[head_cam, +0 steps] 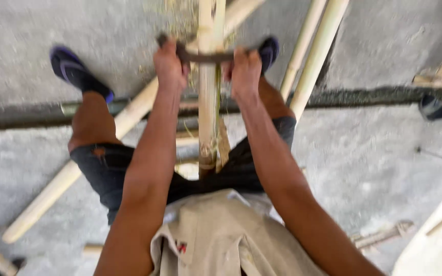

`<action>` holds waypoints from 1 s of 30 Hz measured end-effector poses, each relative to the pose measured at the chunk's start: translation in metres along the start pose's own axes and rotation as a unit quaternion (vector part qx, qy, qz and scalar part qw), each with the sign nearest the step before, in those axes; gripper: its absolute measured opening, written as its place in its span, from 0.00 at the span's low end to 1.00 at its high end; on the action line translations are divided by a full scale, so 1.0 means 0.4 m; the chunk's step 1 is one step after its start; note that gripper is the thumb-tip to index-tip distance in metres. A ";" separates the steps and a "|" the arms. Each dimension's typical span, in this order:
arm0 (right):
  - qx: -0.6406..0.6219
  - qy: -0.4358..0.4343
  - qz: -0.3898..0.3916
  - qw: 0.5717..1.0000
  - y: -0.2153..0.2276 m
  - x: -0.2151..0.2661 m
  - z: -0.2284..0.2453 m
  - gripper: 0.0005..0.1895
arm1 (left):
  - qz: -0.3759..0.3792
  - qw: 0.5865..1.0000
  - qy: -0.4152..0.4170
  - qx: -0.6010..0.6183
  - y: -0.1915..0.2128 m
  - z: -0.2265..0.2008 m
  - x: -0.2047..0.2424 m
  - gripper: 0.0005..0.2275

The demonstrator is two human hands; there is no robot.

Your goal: Scraping the outer layer of a bamboo pole using a curved blade.

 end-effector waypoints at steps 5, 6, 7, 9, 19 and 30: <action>-0.021 0.049 -0.005 0.999 -0.021 -0.002 0.058 0.15 | -0.003 0.999 0.016 -0.038 -0.053 -0.056 0.071 0.12; -0.018 0.048 -0.005 0.999 -0.015 -0.009 0.035 0.15 | -0.032 0.998 0.046 -0.039 -0.042 -0.042 0.073 0.10; -0.013 0.034 -0.009 0.999 -0.011 0.025 0.035 0.15 | -0.043 0.997 0.058 -0.041 -0.029 -0.034 0.068 0.10; -0.019 0.041 -0.023 0.999 -0.021 0.041 0.066 0.13 | 0.011 0.999 0.029 -0.035 -0.063 -0.064 0.034 0.12; -0.037 0.049 0.003 0.998 -0.022 0.025 0.070 0.13 | 0.045 0.998 -0.008 -0.046 -0.087 -0.098 0.087 0.11; -0.043 -0.091 -0.017 0.995 0.056 -0.035 -0.056 0.10 | 0.042 0.992 -0.086 -0.082 -0.095 -0.054 0.146 0.05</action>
Point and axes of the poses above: each hand's wrist, its own x-axis away from the middle knuckle, its own y-axis out of the back of the hand, z = x × y, the point moved 6 cm from there along -x, towards the middle knuckle, and after that the axes turned 12 degrees about y, right-handed, at the moved point
